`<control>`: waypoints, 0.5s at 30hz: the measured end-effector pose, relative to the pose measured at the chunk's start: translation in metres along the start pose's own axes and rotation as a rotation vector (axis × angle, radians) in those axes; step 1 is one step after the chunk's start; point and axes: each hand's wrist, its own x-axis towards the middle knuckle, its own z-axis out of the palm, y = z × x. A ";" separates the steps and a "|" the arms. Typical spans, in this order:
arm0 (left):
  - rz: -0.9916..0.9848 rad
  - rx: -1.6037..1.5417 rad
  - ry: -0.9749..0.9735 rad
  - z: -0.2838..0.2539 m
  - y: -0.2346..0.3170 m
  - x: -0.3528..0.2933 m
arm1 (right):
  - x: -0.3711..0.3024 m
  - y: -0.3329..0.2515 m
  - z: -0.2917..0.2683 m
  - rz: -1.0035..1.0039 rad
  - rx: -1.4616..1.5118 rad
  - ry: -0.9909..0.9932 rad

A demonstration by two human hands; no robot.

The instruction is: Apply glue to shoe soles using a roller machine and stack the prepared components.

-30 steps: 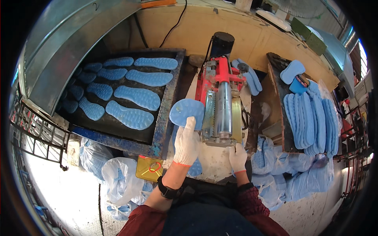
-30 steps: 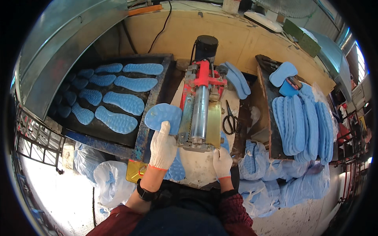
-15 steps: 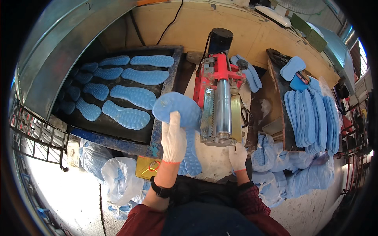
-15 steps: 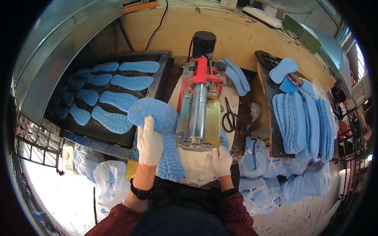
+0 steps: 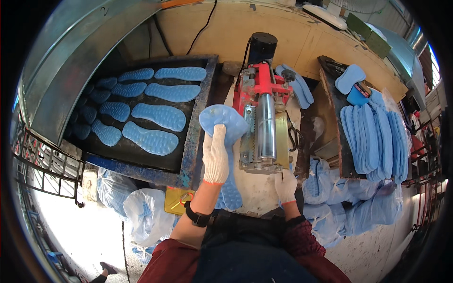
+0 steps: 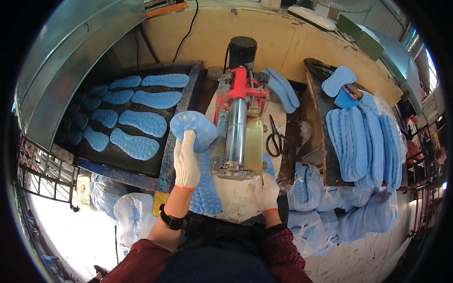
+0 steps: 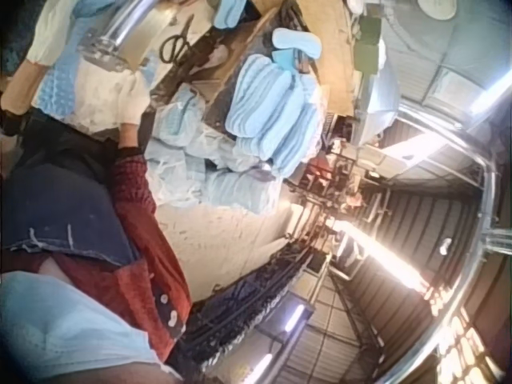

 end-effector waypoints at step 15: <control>-0.562 -0.188 -0.098 -0.078 -0.030 -0.058 | -0.025 -0.047 0.007 0.409 0.825 -0.635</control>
